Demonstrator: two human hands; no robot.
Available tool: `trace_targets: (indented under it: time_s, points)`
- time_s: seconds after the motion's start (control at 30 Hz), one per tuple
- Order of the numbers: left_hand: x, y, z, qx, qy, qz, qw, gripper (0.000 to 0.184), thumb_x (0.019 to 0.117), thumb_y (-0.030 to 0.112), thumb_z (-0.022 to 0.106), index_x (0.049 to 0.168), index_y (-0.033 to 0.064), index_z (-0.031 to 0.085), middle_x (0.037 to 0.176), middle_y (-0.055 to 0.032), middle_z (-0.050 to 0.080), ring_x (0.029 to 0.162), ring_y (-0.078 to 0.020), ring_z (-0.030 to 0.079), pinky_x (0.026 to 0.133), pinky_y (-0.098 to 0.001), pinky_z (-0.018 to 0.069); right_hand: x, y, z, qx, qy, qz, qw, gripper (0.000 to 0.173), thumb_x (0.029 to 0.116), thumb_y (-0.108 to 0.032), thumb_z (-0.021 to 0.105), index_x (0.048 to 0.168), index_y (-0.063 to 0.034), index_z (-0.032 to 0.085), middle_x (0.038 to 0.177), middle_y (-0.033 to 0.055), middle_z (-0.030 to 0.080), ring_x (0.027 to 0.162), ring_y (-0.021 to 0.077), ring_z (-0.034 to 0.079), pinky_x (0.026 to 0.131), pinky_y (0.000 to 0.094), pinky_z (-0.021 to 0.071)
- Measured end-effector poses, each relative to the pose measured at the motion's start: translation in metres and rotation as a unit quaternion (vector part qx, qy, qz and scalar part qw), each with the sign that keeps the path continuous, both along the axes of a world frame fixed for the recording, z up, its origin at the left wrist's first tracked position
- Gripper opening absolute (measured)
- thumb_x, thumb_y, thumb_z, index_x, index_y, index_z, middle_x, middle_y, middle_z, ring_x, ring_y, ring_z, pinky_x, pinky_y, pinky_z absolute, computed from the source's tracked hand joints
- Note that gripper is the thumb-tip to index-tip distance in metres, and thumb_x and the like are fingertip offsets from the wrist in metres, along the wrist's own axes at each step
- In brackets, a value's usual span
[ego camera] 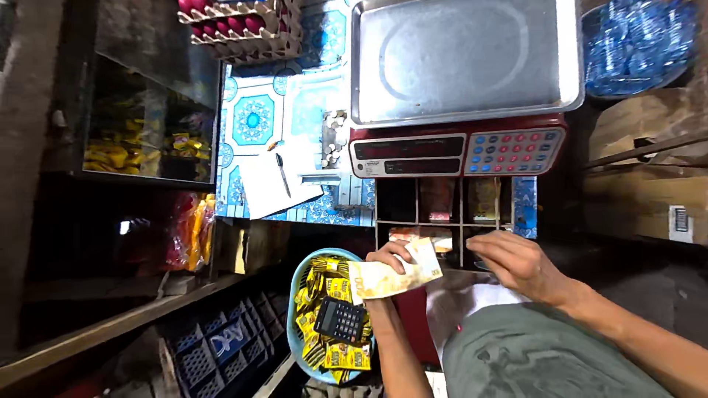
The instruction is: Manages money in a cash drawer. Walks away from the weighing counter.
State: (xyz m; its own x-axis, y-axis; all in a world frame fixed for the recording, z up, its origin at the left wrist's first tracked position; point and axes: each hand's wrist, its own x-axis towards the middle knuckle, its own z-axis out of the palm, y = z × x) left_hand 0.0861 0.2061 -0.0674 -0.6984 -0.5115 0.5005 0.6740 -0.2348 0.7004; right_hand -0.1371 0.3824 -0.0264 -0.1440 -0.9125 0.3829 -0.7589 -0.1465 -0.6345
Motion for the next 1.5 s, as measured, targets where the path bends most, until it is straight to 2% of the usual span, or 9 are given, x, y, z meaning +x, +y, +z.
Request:
trace_targets:
  time_s: [0.23, 0.4, 0.53, 0.73, 0.93, 1.1, 1.23, 1.4, 1.5]
  points:
    - [-0.017, 0.012, 0.024, 0.014, -0.16, 0.038, 0.986, 0.035, 0.0973, 0.051, 0.061, 0.106, 0.0205, 0.076, 0.115, 0.0039, 0.07, 0.115, -0.0108, 0.062, 0.101, -0.0273, 0.0482, 0.045, -0.025, 0.047, -0.081, -0.018, 0.018, 0.996, 0.028, 0.105, -0.032, 0.058, 0.116, -0.008, 0.068, 0.117, 0.0122, 0.071, 0.113, 0.0218, 0.067, 0.1, 0.0333, 0.0545]
    - [-0.033, 0.055, 0.041, 0.162, -0.36, 0.162, 0.904, 0.019, 0.0857, -0.002, 0.069, 0.103, 0.0054, 0.069, 0.093, 0.004, 0.076, 0.085, -0.0043, 0.072, 0.08, -0.0255, 0.0613, 0.049, -0.026, 0.036, 0.007, -0.143, -0.104, 0.984, 0.016, 0.0928, -0.005, 0.064, 0.106, 0.0045, 0.067, 0.091, 0.0112, 0.074, 0.081, 0.0127, 0.073, 0.076, 0.023, 0.0599]
    - [-0.059, 0.079, 0.039, 0.265, -0.439, 0.191, 0.837, 0.021, 0.0918, -0.006, 0.061, 0.113, -0.0061, 0.061, 0.09, -0.0049, 0.074, 0.08, -0.0097, 0.072, 0.078, -0.0293, 0.0621, 0.033, -0.019, 0.029, 0.19, -0.264, -0.185, 0.927, 0.041, 0.0834, -0.005, 0.07, 0.119, 0.0064, 0.054, 0.088, 0.0081, 0.072, 0.073, 0.0132, 0.07, 0.065, 0.0291, 0.0583]
    - [-0.081, 0.074, 0.027, 0.283, -0.437, 0.237, 0.82, 0.022, 0.095, -0.009, 0.058, 0.117, -0.0094, 0.059, 0.091, -0.0081, 0.072, 0.079, -0.0083, 0.07, 0.076, -0.0266, 0.061, 0.015, -0.013, 0.014, 0.196, -0.354, -0.236, 0.884, 0.044, 0.0794, -0.01, 0.081, 0.113, 0.0028, 0.054, 0.087, 0.0042, 0.065, 0.073, 0.0085, 0.065, 0.066, 0.0249, 0.0566]
    - [-0.071, 0.051, 0.023, 0.247, -0.451, 0.274, 0.813, 0.022, 0.0951, -0.009, 0.056, 0.117, -0.0097, 0.059, 0.091, -0.0087, 0.07, 0.08, -0.0087, 0.069, 0.076, -0.0264, 0.0597, -0.018, -0.034, -0.013, 0.207, -0.151, -0.266, 0.929, 0.017, 0.0935, -0.001, 0.064, 0.106, 0.0085, 0.07, 0.103, 0.024, 0.071, 0.091, 0.0333, 0.07, 0.084, 0.0464, 0.057]
    - [-0.045, 0.044, 0.026, 0.252, -0.452, 0.301, 0.801, 0.022, 0.0947, -0.01, 0.056, 0.117, -0.0083, 0.059, 0.093, -0.0081, 0.071, 0.082, -0.0101, 0.071, 0.076, -0.028, 0.061, -0.024, -0.067, 0.001, 0.389, -0.014, -0.274, 0.879, 0.027, 0.1009, -0.004, 0.052, 0.119, 0.006, 0.069, 0.119, 0.0276, 0.067, 0.106, 0.0472, 0.067, 0.088, 0.0636, 0.0511]
    - [-0.027, 0.045, 0.028, 0.287, -0.435, 0.312, 0.795, 0.022, 0.0951, -0.012, 0.052, 0.116, -0.0069, 0.059, 0.089, -0.0069, 0.071, 0.078, -0.0111, 0.071, 0.073, -0.0285, 0.062, -0.025, -0.086, 0.013, 0.559, 0.056, -0.253, 0.788, 0.03, 0.1038, -0.01, 0.049, 0.126, 0.0034, 0.064, 0.129, 0.0264, 0.063, 0.114, 0.0452, 0.064, 0.09, 0.06, 0.0498]
    - [-0.017, 0.039, 0.037, 0.287, -0.451, 0.323, 0.781, 0.028, 0.1007, -0.01, 0.04, 0.125, -0.0068, 0.052, 0.1, -0.0077, 0.068, 0.086, -0.0094, 0.07, 0.079, -0.0276, 0.0604, -0.027, -0.089, 0.002, 0.597, 0.114, -0.211, 0.766, 0.026, 0.1023, -0.005, 0.05, 0.121, 0.0054, 0.065, 0.121, 0.0278, 0.066, 0.114, 0.0464, 0.063, 0.09, 0.0601, 0.0485]
    - [-0.016, 0.03, 0.041, 0.207, -0.477, 0.349, 0.78, 0.048, 0.0951, -0.009, 0.051, 0.142, -0.0083, 0.04, 0.107, -0.0132, 0.063, 0.088, -0.01, 0.066, 0.079, -0.026, 0.0572, -0.023, -0.096, 0.008, 0.62, 0.131, -0.186, 0.751, 0.025, 0.1029, -0.004, 0.048, 0.119, 0.0061, 0.065, 0.12, 0.0284, 0.066, 0.114, 0.0466, 0.063, 0.089, 0.0598, 0.0485]
